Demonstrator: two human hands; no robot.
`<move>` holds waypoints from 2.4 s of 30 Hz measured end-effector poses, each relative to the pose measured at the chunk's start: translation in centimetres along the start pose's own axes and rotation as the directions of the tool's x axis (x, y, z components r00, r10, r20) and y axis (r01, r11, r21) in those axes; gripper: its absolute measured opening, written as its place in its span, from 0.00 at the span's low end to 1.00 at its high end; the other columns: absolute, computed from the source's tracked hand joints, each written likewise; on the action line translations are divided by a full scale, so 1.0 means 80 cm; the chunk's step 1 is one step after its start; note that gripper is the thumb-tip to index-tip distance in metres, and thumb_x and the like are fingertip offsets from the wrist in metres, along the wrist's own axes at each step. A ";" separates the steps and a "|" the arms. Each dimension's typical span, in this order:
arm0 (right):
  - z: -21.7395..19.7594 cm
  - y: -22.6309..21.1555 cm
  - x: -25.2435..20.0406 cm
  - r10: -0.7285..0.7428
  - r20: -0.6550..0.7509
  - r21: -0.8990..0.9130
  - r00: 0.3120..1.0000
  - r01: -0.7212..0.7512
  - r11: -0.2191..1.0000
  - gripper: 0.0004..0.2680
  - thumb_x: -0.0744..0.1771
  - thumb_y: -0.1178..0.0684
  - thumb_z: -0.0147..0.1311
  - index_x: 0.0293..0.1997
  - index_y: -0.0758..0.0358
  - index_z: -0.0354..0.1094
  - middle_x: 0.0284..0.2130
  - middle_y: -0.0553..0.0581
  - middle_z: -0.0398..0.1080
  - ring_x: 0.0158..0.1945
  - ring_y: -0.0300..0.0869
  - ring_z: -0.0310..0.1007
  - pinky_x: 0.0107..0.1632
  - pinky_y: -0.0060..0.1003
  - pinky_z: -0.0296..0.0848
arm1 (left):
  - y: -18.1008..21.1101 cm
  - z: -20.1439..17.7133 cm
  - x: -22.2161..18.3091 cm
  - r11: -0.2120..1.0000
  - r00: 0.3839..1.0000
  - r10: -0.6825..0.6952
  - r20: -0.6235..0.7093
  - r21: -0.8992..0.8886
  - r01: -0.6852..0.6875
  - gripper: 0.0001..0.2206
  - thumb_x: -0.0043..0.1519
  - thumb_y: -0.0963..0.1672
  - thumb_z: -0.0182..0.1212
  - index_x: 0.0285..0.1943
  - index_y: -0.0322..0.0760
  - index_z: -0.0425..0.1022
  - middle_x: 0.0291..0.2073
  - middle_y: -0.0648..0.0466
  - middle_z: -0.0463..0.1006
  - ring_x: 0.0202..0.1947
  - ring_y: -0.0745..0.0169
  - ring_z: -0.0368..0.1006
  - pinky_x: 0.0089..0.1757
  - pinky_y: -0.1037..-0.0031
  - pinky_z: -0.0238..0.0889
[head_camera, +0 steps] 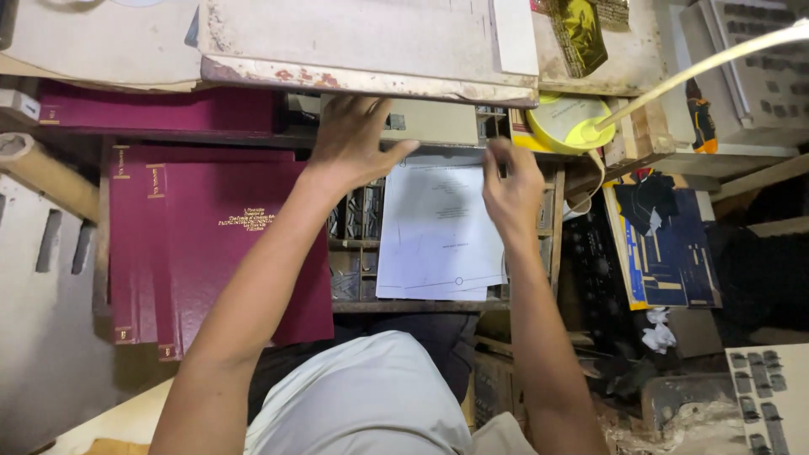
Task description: The person sits with printed sheets on their lap, flips through them, and repeatedly picks up and places down small rectangular items from a nearby tray. The person also moves a tray of similar items and adjusts the stack of papers.
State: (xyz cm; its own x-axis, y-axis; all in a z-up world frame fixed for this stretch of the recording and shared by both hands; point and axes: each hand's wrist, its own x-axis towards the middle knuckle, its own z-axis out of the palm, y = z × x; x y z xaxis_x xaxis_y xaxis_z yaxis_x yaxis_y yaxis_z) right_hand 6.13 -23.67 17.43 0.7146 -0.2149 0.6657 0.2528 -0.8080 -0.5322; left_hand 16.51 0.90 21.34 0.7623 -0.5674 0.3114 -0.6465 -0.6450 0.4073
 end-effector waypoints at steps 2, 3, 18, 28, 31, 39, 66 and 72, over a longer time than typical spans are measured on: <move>0.026 0.027 0.028 -0.052 0.042 -0.013 0.998 0.052 0.999 0.05 0.68 0.61 0.60 0.47 0.61 0.75 0.37 0.61 0.74 0.43 0.55 0.75 0.48 0.45 0.73 | -0.010 0.023 0.016 0.999 0.999 0.010 0.031 -0.041 -0.009 0.30 0.64 0.57 0.60 0.62 0.27 0.71 0.53 0.32 0.75 0.57 0.32 0.71 0.61 0.44 0.57; 0.040 0.040 0.042 -0.101 0.085 -0.020 0.991 0.104 0.994 0.08 0.67 0.60 0.60 0.50 0.60 0.74 0.41 0.62 0.74 0.48 0.59 0.75 0.52 0.50 0.73 | -0.015 0.034 0.023 0.997 0.998 0.021 0.064 -0.079 -0.016 0.32 0.64 0.59 0.60 0.61 0.26 0.71 0.50 0.29 0.75 0.55 0.30 0.73 0.61 0.42 0.57; 0.084 0.079 0.087 0.047 0.230 0.036 0.972 -0.056 0.998 0.04 0.59 0.59 0.55 0.32 0.63 0.68 0.19 0.64 0.65 0.25 0.59 0.71 0.33 0.52 0.67 | 0.002 0.031 0.060 0.995 0.946 -0.075 0.316 -0.034 0.090 0.51 0.55 0.72 0.47 0.61 0.23 0.71 0.50 0.31 0.78 0.53 0.33 0.76 0.50 0.49 0.70; 0.059 0.035 0.049 0.225 0.205 0.043 0.953 -0.238 0.970 0.06 0.64 0.63 0.48 0.40 0.65 0.73 0.28 0.69 0.72 0.36 0.63 0.77 0.37 0.52 0.71 | 0.000 0.053 0.027 0.993 0.979 0.048 0.199 0.101 -0.069 0.45 0.53 0.70 0.54 0.63 0.35 0.72 0.54 0.36 0.75 0.55 0.35 0.72 0.55 0.42 0.60; 0.045 0.008 0.043 0.220 0.200 0.041 0.955 -0.233 0.972 0.07 0.66 0.65 0.49 0.44 0.64 0.73 0.37 0.72 0.73 0.45 0.70 0.75 0.45 0.61 0.72 | 0.004 0.054 0.020 0.993 0.976 0.042 0.214 0.099 -0.064 0.45 0.52 0.68 0.58 0.67 0.36 0.70 0.58 0.37 0.69 0.60 0.35 0.66 0.57 0.41 0.55; 0.034 -0.007 0.028 0.135 0.132 0.154 0.982 -0.155 0.976 0.14 0.65 0.71 0.50 0.53 0.65 0.74 0.42 0.69 0.76 0.53 0.63 0.74 0.58 0.58 0.70 | 0.011 0.053 -0.001 0.969 0.981 0.185 0.053 0.157 -0.192 0.39 0.54 0.63 0.63 0.63 0.30 0.73 0.61 0.36 0.62 0.62 0.30 0.56 0.60 0.34 0.45; 0.024 0.033 -0.043 0.135 -0.033 0.156 0.990 -0.128 0.979 0.09 0.69 0.63 0.54 0.54 0.63 0.73 0.45 0.63 0.76 0.52 0.53 0.77 0.57 0.47 0.74 | -0.056 0.094 0.009 0.943 0.817 0.332 -0.471 0.159 -0.291 0.07 0.61 0.44 0.65 0.30 0.47 0.77 0.26 0.61 0.65 0.28 0.57 0.71 0.39 0.63 0.71; 0.016 0.044 -0.162 0.381 0.123 0.017 0.916 -0.386 0.922 0.07 0.69 0.59 0.49 0.50 0.67 0.70 0.43 0.61 0.75 0.46 0.45 0.74 0.52 0.35 0.75 | -0.022 0.059 0.001 0.965 0.862 0.258 -0.437 0.169 -0.203 0.15 0.62 0.39 0.63 0.27 0.36 0.60 0.21 0.55 0.54 0.24 0.58 0.56 0.26 0.67 0.64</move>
State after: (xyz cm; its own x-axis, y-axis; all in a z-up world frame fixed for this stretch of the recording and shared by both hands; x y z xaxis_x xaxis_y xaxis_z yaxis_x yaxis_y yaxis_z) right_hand -1.38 -23.02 6.29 0.8314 -0.4375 0.3426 -0.0315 -0.6526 -0.7570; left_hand 17.55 -0.40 16.59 0.5035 -0.4314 0.7486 -0.7834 -0.5933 0.1850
